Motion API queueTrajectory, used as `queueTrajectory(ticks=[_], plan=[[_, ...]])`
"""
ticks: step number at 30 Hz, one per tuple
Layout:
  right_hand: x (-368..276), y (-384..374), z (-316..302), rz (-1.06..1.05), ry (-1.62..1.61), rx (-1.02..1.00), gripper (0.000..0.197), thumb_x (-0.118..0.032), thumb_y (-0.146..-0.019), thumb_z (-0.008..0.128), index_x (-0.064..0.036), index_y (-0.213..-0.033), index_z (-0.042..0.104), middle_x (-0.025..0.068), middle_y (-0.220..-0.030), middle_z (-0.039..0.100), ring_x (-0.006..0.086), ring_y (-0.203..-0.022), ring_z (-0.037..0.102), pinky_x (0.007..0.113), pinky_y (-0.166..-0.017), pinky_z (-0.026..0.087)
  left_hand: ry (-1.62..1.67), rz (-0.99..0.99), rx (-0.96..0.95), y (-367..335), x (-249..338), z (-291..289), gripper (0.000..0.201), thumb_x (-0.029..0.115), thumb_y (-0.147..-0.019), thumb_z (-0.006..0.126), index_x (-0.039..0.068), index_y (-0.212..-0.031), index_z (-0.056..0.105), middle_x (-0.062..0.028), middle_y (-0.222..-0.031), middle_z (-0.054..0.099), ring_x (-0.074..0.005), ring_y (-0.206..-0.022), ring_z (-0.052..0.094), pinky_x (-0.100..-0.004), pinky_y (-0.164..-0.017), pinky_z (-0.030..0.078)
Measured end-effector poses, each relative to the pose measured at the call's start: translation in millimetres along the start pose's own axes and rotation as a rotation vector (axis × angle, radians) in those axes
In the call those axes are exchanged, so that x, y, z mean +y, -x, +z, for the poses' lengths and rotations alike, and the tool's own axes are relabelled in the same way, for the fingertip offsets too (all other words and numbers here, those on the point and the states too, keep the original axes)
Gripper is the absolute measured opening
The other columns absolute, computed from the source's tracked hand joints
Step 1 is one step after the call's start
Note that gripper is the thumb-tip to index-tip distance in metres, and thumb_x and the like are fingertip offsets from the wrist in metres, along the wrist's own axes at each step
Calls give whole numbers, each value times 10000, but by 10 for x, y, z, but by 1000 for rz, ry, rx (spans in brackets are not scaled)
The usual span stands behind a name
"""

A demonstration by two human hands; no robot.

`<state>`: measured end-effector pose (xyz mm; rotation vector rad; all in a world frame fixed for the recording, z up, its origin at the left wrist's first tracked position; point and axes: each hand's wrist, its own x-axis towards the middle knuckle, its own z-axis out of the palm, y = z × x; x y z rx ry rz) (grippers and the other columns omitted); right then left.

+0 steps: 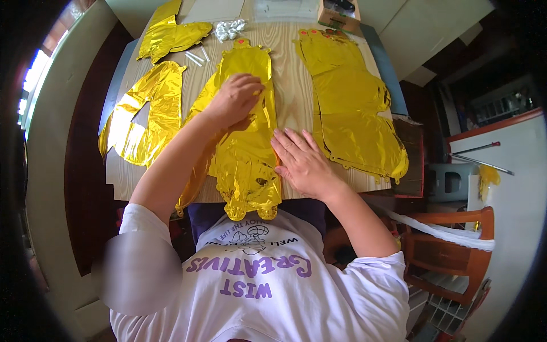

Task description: Folding deflated gold foil letter balloons into small rectangular shapes.

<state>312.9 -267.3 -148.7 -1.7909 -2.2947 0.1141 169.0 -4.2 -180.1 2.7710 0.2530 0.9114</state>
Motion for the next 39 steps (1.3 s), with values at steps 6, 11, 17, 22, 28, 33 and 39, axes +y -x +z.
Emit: queueTrajectory(ticks=[6, 11, 17, 22, 28, 33, 39], plan=[[56, -76, -174, -12, -115, 0, 574, -332, -998, 610, -5, -1459, 511, 181, -1500, 526, 351, -1413, 445, 488, -1199, 317, 24, -558, 163, 525, 275, -926, 338, 222, -926, 696, 56, -1220, 679, -171, -1282, 656, -404, -1173, 611, -456, -1020, 490], [156, -414, -261, 48, -233, 55, 446, -297, -998, 619, -31, -1355, 605, 163, -1375, 623, 347, -1319, 531, 450, -1130, 411, -252, -849, 121, 1585, 1381, -1557, 350, 231, -851, 788, 47, -1129, 680, -171, -1107, 667, -365, -997, 665, -442, -838, 541], [306, -726, -80, -63, -35, 152, 448, -280, -945, 688, -49, -1323, 619, 152, -1423, 570, 349, -1364, 481, 468, -1172, 356, 150, -1450, 81, 2327, 2056, -1437, 357, 310, -902, 781, 33, -1075, 638, -141, -918, 689, -229, -826, 670, -386, -707, 504], [349, -724, -15, -88, -90, 71, 461, -280, -943, 686, -51, -1335, 603, 170, -1454, 547, 365, -1410, 444, 495, -1210, 302, 1419, -1902, 570, 2287, 1981, -1355, 361, 358, -1011, 658, 3, -986, 717, -119, -849, 722, -235, -773, 701, -286, -740, 544], [322, -714, -51, -91, -71, 65, 474, -285, -923, 707, -56, -1324, 601, 171, -1444, 551, 377, -1416, 434, 502, -1217, 292, 777, -1288, 405, 2126, 2139, -1297, 199, 155, -989, 676, -8, -879, 708, -138, -952, 710, -209, -771, 665, -302, -696, 508], [291, -739, -81, -91, -57, 63, 475, -239, -896, 725, -45, -1315, 614, 161, -1434, 558, 380, -1403, 452, 483, -1206, 332, 340, -517, 218, 1359, 1966, -1378, 63, 25, -857, 716, 3, -817, 673, -134, -959, 663, -301, -814, 635, -381, -746, 515], [387, -723, -48, -104, -103, 60, 462, -198, -862, 743, -46, -1284, 632, 162, -1422, 566, 391, -1391, 462, 500, -1191, 338, 369, -23, -238, 855, 1714, -972, 220, 240, -893, 773, 44, -976, 719, -187, -1272, 661, -362, -1128, 648, -517, -1052, 470]])
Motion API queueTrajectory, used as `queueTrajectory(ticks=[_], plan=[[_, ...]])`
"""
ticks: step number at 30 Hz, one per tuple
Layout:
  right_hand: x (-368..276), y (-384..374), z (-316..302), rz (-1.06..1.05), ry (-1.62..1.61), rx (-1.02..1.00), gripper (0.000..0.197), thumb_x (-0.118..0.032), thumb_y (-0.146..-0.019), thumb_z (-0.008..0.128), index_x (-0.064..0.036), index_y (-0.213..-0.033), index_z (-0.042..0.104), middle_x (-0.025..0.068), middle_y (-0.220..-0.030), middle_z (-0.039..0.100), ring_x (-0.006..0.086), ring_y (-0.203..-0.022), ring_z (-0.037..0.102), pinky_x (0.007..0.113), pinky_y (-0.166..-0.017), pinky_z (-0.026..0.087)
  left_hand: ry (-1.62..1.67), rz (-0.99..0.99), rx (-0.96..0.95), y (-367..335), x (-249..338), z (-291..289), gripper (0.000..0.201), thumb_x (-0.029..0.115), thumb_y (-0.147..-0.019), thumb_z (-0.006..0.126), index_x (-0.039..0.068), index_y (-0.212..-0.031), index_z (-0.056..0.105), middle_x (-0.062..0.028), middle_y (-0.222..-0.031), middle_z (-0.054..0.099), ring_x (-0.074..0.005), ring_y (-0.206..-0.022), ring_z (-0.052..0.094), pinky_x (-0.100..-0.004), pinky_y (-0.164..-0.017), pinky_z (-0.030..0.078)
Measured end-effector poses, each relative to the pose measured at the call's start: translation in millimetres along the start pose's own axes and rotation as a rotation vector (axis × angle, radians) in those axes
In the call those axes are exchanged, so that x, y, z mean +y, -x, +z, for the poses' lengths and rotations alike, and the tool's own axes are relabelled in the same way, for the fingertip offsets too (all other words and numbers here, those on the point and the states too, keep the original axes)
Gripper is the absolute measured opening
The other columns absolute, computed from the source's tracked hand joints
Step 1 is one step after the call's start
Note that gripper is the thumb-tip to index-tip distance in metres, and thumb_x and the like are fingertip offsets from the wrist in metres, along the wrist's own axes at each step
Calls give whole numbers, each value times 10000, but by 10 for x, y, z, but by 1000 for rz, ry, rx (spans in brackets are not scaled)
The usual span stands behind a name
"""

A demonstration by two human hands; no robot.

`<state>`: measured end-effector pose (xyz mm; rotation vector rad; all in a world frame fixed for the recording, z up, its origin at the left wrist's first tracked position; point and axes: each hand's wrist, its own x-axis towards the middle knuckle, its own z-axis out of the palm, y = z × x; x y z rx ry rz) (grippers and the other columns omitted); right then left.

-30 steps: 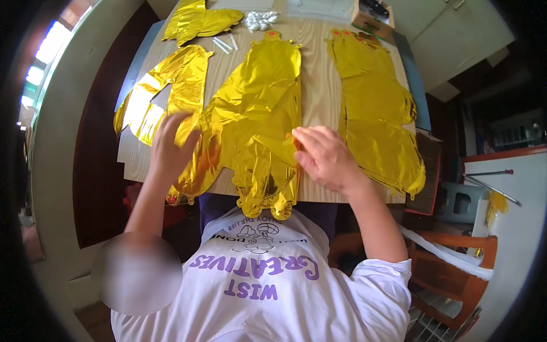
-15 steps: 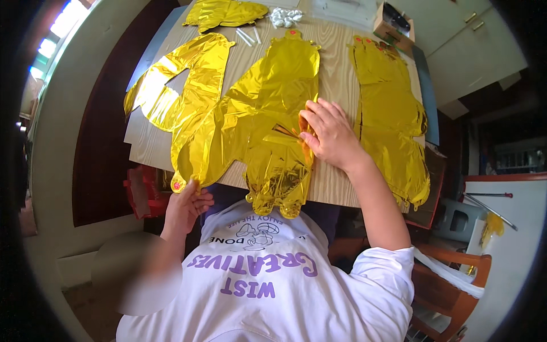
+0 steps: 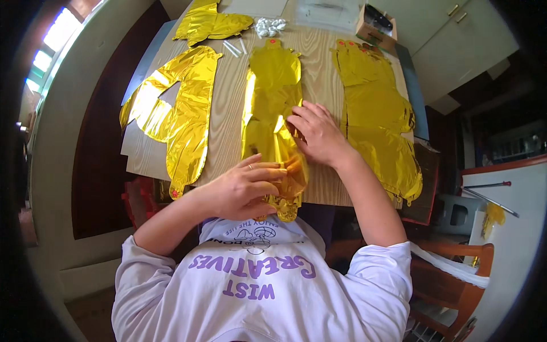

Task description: Folding deflated gold foil letter balloons into small rectangular shapes.

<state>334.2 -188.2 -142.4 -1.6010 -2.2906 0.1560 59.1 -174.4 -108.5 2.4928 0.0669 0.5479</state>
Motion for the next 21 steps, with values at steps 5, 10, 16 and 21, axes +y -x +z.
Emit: queueTrajectory(ticks=[5, 10, 16, 21], plan=[[40, 11, -19, -13, -49, 19, 449, -121, -840, 755, -44, -1272, 656, 148, -1416, 580, 382, -1368, 491, 468, -1161, 395, 130, -358, 201, 173, -422, -430, 174, 153, -921, 726, 30, -1043, 719, -140, -1194, 708, -347, -1127, 668, -448, -1007, 515], [28, -34, -42, -29, -78, 42, 402, -117, -855, 751, -43, -1242, 673, 140, -1377, 614, 372, -1343, 516, 452, -1138, 424, -428, -222, 173, 160, -843, -279, 295, 165, -959, 666, 69, -1238, 679, -140, -1361, 634, -347, -1310, 570, -508, -1116, 426], [102, -59, -80, 17, -202, 200, 286, -135, -882, 723, -39, -1150, 699, 130, -1251, 684, 332, -1187, 625, 447, -1098, 442, -347, -174, 36, 120, -927, -181, 389, 208, -967, 657, 88, -1336, 636, -145, -1421, 587, -350, -1368, 521, -538, -1147, 386], [-673, -175, -175, -160, -156, 221, 232, -173, -883, 720, -42, -1073, 696, 120, -1111, 678, 295, -1024, 644, 437, -959, 478, -283, -194, 113, 158, -989, -292, 375, 183, -963, 660, 78, -1322, 639, -155, -1404, 592, -360, -1332, 545, -524, -1139, 398]])
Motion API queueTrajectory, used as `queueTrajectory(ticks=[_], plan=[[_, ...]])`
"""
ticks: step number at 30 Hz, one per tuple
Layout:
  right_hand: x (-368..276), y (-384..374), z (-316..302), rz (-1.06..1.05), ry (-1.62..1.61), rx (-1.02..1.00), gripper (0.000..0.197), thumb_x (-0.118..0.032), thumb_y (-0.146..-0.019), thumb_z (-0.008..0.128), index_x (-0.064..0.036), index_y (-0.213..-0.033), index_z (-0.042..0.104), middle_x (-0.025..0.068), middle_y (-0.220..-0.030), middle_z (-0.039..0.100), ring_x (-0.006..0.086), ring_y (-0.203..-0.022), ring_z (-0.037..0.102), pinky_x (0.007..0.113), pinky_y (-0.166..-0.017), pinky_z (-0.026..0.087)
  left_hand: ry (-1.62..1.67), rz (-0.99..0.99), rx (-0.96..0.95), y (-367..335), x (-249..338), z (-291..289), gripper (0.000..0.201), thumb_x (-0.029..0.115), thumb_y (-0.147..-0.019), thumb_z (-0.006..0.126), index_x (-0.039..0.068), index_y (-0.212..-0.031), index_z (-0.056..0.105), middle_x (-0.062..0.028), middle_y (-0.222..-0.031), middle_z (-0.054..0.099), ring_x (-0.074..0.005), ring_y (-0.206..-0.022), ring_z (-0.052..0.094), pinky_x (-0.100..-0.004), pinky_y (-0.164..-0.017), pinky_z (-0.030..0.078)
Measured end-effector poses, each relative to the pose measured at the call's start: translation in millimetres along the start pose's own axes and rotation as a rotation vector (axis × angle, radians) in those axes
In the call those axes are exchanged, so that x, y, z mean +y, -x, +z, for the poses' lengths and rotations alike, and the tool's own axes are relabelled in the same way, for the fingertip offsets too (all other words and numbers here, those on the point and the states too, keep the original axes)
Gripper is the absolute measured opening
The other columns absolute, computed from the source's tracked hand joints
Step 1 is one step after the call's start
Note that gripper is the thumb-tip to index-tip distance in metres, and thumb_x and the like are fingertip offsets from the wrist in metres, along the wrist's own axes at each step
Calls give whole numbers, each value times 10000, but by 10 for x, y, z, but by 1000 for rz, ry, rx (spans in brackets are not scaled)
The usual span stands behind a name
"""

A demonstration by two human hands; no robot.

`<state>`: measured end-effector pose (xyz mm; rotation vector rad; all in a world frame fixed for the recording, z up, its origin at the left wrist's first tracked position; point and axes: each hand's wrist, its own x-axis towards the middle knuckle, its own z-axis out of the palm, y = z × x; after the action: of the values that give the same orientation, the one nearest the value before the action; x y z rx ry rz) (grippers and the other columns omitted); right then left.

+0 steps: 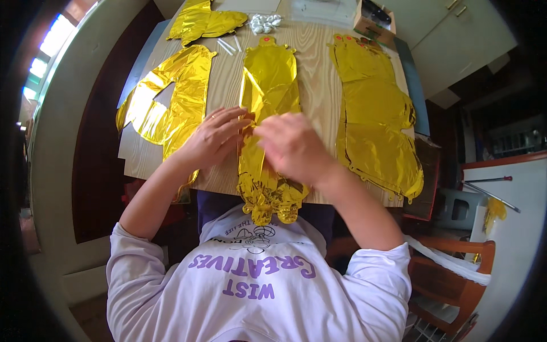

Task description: Folding deflated gold foil letter balloons into small rectangular shapes.

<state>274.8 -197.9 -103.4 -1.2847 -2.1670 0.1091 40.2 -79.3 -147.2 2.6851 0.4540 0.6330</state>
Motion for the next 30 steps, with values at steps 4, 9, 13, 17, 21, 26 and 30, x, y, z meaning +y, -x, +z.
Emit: queueTrajectory(ticks=[4, 9, 13, 17, 21, 26, 30], plan=[[-342, 64, 390, -22, 91, -124, 261, -189, -868, 730, -48, -1083, 680, 114, -1086, 631, 286, -1013, 602, 425, -935, 461, -20, 39, 3, -160, -147, -56, 307, 151, -947, 676, 49, -1237, 667, -147, -1293, 637, -345, -1237, 595, -492, -1083, 442], [-472, 174, 556, -35, 186, -138, 246, -222, -890, 669, -26, -1038, 680, 124, -1080, 633, 277, -1016, 596, 421, -971, 451, -37, 96, 32, -303, -467, 33, 249, 160, -933, 699, 52, -1158, 701, -143, -1210, 667, -329, -1164, 622, -451, -1026, 471], [-484, 193, 580, -35, 195, -125, 278, -198, -908, 632, 2, -1091, 694, 153, -1189, 660, 284, -1059, 605, 420, -967, 466, -76, 71, 46, -508, -728, 47, 251, 178, -927, 701, 47, -1141, 707, -141, -1203, 674, -328, -1139, 629, -438, -1012, 476], [-481, 232, 618, -9, 192, -133, 379, -197, -839, 750, -16, -1163, 669, 145, -1232, 637, 285, -1119, 586, 419, -949, 470, -89, 1, 60, -729, -995, 63, 252, 194, -905, 714, 49, -1111, 720, -126, -1180, 691, -335, -1119, 637, -433, -998, 485], [-527, 223, 587, 16, 181, -154, 406, -197, -841, 746, -9, -1190, 660, 157, -1253, 639, 293, -1129, 592, 421, -955, 472, -78, -36, 77, -851, -1098, 73, 277, 202, -888, 728, 29, -1104, 714, -142, -1172, 707, -354, -1094, 652, -443, -1001, 491], [-566, 305, 443, 77, 102, -40, 397, -194, -896, 708, -11, -1246, 666, 169, -1320, 640, 326, -1194, 601, 438, -1016, 464, -175, -123, 226, -720, -818, 131, 376, 273, -932, 687, 45, -1231, 672, -156, -1312, 646, -348, -1255, 580, -465, -1109, 419], [-239, 466, -15, 194, 66, 46, 287, -139, -937, 669, -25, -1196, 715, 167, -1240, 701, 326, -1144, 658, 443, -1039, 471, -141, -110, 125, -362, -234, 58, 491, 316, -913, 720, 41, -1308, 622, -191, -1401, 574, -386, -1331, 516, -501, -1150, 376]])
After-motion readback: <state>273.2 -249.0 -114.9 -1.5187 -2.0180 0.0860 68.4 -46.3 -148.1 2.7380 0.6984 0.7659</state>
